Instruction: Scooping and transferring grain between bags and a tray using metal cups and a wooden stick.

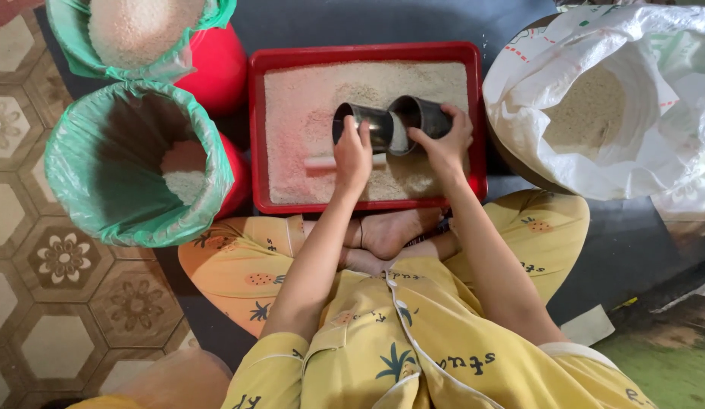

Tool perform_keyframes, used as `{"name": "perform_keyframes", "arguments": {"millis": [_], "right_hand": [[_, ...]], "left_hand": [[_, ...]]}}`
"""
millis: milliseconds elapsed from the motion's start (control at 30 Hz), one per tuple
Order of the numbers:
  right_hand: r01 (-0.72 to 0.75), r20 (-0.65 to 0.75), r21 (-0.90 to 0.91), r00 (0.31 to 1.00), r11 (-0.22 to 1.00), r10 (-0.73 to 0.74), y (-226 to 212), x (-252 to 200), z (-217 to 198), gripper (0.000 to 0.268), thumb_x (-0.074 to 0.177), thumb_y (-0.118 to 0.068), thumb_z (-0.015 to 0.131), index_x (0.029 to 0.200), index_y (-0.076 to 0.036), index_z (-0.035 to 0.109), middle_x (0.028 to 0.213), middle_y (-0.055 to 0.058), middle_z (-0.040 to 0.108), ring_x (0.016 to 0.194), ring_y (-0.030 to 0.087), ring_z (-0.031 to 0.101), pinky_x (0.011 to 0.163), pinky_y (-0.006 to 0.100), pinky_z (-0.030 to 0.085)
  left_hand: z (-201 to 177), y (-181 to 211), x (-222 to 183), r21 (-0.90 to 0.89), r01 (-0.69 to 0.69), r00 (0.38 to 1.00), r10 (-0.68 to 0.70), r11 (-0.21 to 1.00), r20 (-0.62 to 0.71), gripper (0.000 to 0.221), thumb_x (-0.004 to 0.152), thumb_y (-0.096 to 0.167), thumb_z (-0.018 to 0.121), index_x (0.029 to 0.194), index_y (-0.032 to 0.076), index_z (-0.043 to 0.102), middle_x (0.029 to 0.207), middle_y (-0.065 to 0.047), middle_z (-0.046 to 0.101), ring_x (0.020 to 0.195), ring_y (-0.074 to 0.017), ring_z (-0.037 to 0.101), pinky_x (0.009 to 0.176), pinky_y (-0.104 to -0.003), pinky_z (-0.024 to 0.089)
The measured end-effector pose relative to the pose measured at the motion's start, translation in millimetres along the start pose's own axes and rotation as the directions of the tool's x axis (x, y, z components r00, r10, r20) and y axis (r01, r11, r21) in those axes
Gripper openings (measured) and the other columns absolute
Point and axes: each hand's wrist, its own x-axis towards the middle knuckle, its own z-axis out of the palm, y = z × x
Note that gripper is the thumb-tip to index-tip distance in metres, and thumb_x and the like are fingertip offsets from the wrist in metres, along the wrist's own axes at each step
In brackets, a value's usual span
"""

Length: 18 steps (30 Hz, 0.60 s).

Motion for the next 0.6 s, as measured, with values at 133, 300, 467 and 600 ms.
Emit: {"name": "perform_keyframes", "arguments": {"millis": [133,300,467,600], "right_hand": [[-0.059,-0.022,0.286,0.997,0.956,0.068,15,-17,-15,0.079,0.069,-0.045,0.097,0.133,-0.023,0.056,0.126,0.014,0.054,0.116,0.032,0.057,0.100,0.043,0.043],[-0.117,0.015,0.536,0.991,0.836,0.129,16,-45,-35,0.074,0.074,-0.031,0.097,0.133,-0.014,0.055,0.117,0.010,0.054,0.108,0.022,0.053,0.095,0.036,0.044],[-0.122,0.003,0.568,0.989,0.814,0.147,23,-49,-50,0.071,0.075,-0.026,0.097,0.131,-0.014,0.056,0.115,0.009,0.054,0.105,0.020,0.056,0.089,0.033,0.053],[-0.005,-0.066,0.473,0.997,0.881,0.040,-5,-51,-58,0.070,0.076,-0.029,0.096,0.131,-0.017,0.055,0.124,0.012,0.049,0.114,0.025,0.050,0.104,0.042,0.041]], "left_hand": [[2,-1,25,0.132,-0.019,0.987,0.040,0.991,-0.154,0.031,0.107,0.037,0.050,0.118,0.008,0.054,0.085,-0.015,0.071,0.075,-0.0372,0.073,0.069,-0.054,0.057],[37,-32,61,0.450,-0.320,0.844,0.466,0.834,-0.264,0.017,0.091,0.032,0.067,0.097,0.018,0.060,0.057,-0.003,0.057,0.055,-0.0236,0.062,0.065,-0.034,0.052],[59,-72,39,0.398,-0.725,0.661,0.730,0.562,0.173,0.009,0.095,0.031,0.053,0.093,0.023,0.054,0.067,0.000,0.062,0.060,-0.0217,0.065,0.068,-0.038,0.046],[31,-58,20,0.404,-0.743,0.632,0.758,0.534,0.160,0.019,0.087,0.036,0.062,0.088,0.022,0.050,0.068,-0.002,0.057,0.060,-0.0234,0.061,0.070,-0.039,0.044]]}}
